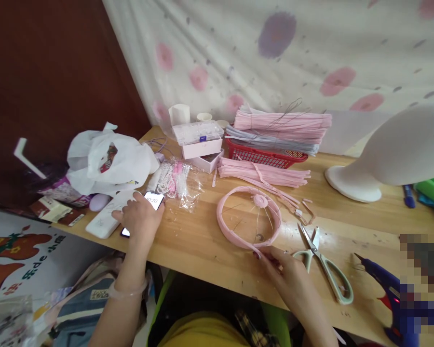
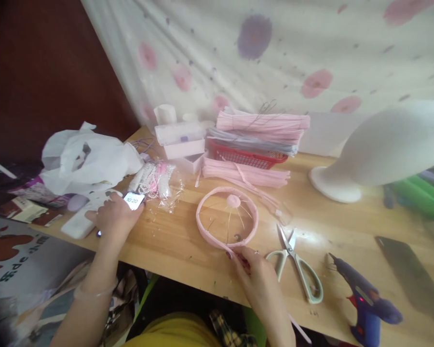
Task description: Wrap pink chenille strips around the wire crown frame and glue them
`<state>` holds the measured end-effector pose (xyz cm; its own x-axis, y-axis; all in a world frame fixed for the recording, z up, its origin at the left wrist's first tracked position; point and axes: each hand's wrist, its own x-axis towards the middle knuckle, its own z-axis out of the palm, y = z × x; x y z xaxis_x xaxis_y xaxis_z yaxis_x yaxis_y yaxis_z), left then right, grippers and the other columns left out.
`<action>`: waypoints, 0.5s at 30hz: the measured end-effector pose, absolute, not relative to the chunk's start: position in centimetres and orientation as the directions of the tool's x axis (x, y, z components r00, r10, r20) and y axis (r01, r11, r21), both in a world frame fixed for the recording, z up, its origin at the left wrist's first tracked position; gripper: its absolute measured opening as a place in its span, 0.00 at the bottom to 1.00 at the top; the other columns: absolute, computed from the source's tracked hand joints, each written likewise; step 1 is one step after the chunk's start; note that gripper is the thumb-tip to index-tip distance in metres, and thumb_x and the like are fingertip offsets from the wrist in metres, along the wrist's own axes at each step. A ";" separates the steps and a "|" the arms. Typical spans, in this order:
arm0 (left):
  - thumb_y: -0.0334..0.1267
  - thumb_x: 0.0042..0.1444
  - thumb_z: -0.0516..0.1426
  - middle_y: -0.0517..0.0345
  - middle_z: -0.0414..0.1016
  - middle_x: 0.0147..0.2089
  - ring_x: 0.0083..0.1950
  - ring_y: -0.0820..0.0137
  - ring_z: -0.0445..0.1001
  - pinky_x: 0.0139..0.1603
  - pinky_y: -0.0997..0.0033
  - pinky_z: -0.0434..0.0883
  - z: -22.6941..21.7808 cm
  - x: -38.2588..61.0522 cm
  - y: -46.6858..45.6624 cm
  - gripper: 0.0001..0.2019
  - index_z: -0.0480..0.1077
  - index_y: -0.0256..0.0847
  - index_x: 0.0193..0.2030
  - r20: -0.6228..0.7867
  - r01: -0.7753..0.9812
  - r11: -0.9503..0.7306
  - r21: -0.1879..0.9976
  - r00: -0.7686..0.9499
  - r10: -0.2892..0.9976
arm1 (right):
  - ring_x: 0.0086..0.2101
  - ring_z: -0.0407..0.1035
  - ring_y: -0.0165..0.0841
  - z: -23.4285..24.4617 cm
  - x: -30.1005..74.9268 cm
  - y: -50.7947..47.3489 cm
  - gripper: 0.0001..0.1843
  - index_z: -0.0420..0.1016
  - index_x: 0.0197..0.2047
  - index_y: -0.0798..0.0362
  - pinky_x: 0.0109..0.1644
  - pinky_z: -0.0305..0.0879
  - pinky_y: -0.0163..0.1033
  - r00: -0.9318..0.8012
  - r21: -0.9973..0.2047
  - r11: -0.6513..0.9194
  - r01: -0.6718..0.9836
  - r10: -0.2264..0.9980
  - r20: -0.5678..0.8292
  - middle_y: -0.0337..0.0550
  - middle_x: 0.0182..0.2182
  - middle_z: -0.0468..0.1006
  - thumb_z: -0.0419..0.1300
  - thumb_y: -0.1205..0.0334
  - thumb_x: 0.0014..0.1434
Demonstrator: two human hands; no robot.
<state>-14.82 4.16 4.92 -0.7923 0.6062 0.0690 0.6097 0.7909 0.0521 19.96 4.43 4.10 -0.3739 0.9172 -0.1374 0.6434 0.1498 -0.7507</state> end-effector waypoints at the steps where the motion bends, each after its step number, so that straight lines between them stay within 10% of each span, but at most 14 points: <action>1: 0.55 0.57 0.52 0.19 0.77 0.51 0.50 0.34 0.76 0.54 0.39 0.58 5.2 -15.1 4.4 0.37 0.61 0.21 0.61 0.045 0.611 0.791 0.040 -0.791 0.610 | 0.35 0.80 0.42 4.1 20.0 4.5 0.23 0.83 0.47 0.50 0.39 0.73 0.42 -0.370 -0.748 0.146 0.647 0.918 -0.141 0.48 0.38 0.87 0.53 0.46 0.67; 15: 0.50 0.53 0.57 0.21 0.81 0.50 0.56 0.35 0.76 0.60 0.42 0.55 7.6 -16.2 6.2 0.38 0.62 0.20 0.64 -0.095 0.662 0.748 -0.037 -0.748 0.657 | 0.39 0.79 0.44 4.1 20.0 4.4 0.24 0.81 0.48 0.50 0.44 0.71 0.44 -0.372 -0.754 0.091 0.651 0.904 -0.212 0.50 0.42 0.86 0.52 0.43 0.66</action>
<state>-16.21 6.21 7.59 -0.7476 0.6573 -0.0953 0.6625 0.7482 -0.0373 19.98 4.43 4.12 -0.3724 0.9035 -0.2121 0.6510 0.0914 -0.7536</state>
